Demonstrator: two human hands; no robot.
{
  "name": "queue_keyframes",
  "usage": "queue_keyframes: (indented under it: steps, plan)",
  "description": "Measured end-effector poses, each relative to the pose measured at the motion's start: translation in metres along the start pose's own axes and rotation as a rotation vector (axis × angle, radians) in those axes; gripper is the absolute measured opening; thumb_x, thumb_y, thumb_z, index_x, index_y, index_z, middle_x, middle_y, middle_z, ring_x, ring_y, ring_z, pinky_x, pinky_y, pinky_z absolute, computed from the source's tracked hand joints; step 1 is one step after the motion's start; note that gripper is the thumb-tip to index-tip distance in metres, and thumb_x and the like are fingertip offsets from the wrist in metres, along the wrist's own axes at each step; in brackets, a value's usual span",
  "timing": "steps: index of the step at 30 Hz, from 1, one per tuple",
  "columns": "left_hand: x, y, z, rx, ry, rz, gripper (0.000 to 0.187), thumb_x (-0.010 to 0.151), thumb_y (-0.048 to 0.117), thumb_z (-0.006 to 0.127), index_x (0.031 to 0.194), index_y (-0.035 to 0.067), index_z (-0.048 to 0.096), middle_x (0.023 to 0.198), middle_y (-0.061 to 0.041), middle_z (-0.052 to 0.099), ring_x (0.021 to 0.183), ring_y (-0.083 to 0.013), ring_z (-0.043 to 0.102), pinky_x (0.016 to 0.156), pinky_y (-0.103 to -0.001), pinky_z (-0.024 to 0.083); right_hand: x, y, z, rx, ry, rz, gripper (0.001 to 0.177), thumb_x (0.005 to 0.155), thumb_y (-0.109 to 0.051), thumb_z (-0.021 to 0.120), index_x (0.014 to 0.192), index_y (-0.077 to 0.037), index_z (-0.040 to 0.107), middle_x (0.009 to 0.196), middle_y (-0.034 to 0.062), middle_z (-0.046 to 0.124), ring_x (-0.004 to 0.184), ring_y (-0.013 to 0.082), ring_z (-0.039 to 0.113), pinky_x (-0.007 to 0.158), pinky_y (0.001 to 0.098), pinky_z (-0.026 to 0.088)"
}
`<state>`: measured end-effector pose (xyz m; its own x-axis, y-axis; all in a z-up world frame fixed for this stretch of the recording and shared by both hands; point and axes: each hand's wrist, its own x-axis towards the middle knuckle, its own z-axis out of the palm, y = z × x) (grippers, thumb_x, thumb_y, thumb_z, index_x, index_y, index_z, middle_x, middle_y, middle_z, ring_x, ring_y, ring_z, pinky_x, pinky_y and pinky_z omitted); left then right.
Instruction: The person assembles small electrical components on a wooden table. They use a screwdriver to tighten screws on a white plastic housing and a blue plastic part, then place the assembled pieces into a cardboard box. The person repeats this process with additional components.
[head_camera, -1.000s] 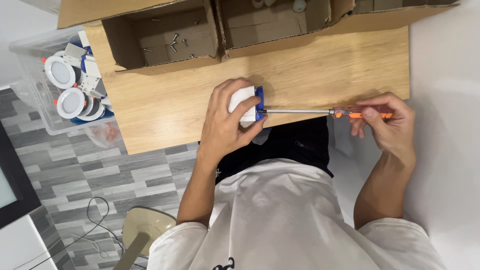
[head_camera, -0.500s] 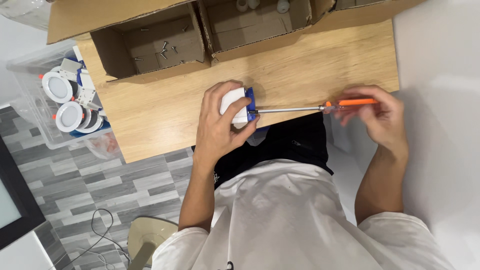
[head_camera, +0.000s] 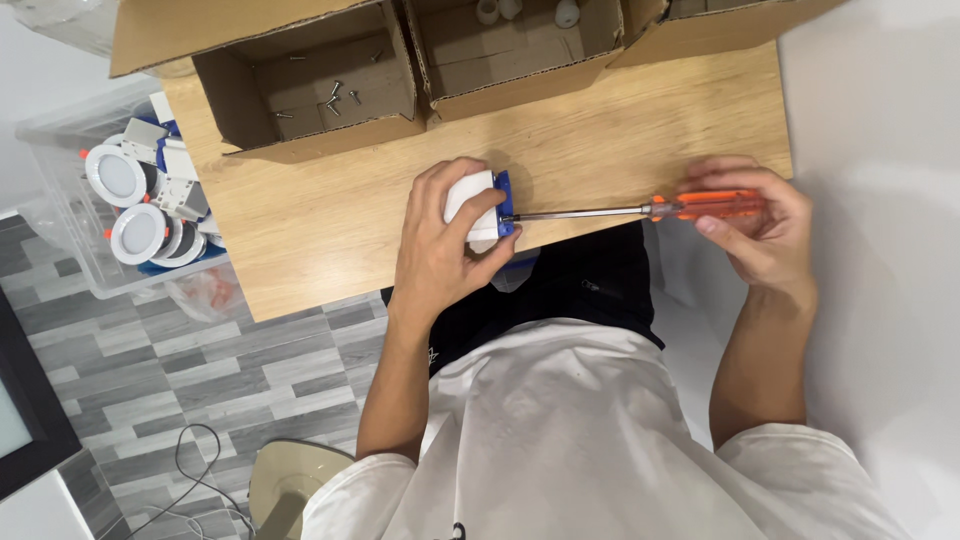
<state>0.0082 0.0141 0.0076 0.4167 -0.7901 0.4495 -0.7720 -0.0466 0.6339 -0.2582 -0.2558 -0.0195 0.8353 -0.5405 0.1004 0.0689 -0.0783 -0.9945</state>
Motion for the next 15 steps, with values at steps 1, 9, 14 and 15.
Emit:
queue_keyframes:
  steps: [1, 9, 14, 15]
  plan:
    - [-0.001, 0.000, 0.000, 0.003, -0.005, -0.004, 0.030, 0.104, 0.022, 0.082, 0.124, 0.006, 0.066, 0.141, -0.019, 0.056, 0.127, -0.0416, 0.059, 0.111, -0.055, 0.052, 0.003, -0.009, 0.006, -0.104, -0.010, 0.053, 0.037, 0.103, -0.012, 0.067, 0.135, 0.006, 0.061, 0.136, 0.0278, 0.066, 0.122, 0.0384, 0.074, 0.101, 0.0446, 0.071]
    - [0.000, 0.001, -0.001, 0.008, 0.006, 0.005, 0.031, 0.103, 0.021, 0.083, 0.124, 0.005, 0.066, 0.140, -0.019, 0.056, 0.127, -0.0418, 0.058, 0.111, -0.056, 0.053, 0.001, 0.006, 0.001, -0.134, 0.092, 0.096, 0.012, 0.113, 0.004, 0.066, 0.122, 0.012, 0.064, 0.104, 0.0284, 0.070, 0.072, 0.0349, 0.072, 0.061, 0.0365, 0.063]
    - [0.001, 0.001, 0.000, 0.003, 0.010, 0.011, 0.031, 0.102, 0.021, 0.084, 0.123, 0.006, 0.066, 0.139, -0.019, 0.057, 0.126, -0.0405, 0.059, 0.109, -0.054, 0.052, -0.003, 0.018, -0.010, -0.059, 0.051, -0.057, 0.029, 0.093, 0.005, 0.082, 0.117, 0.002, 0.066, 0.120, 0.0208, 0.069, 0.119, 0.0333, 0.071, 0.104, 0.0429, 0.068]
    - [0.001, 0.001, 0.000, 0.004, 0.010, 0.012, 0.031, 0.102, 0.021, 0.084, 0.123, 0.006, 0.066, 0.139, -0.019, 0.057, 0.126, -0.0405, 0.059, 0.109, -0.054, 0.052, -0.001, 0.012, -0.006, -0.058, 0.052, -0.058, 0.029, 0.093, 0.005, 0.082, 0.117, 0.002, 0.066, 0.120, 0.0208, 0.069, 0.119, 0.0333, 0.071, 0.104, 0.0429, 0.068]
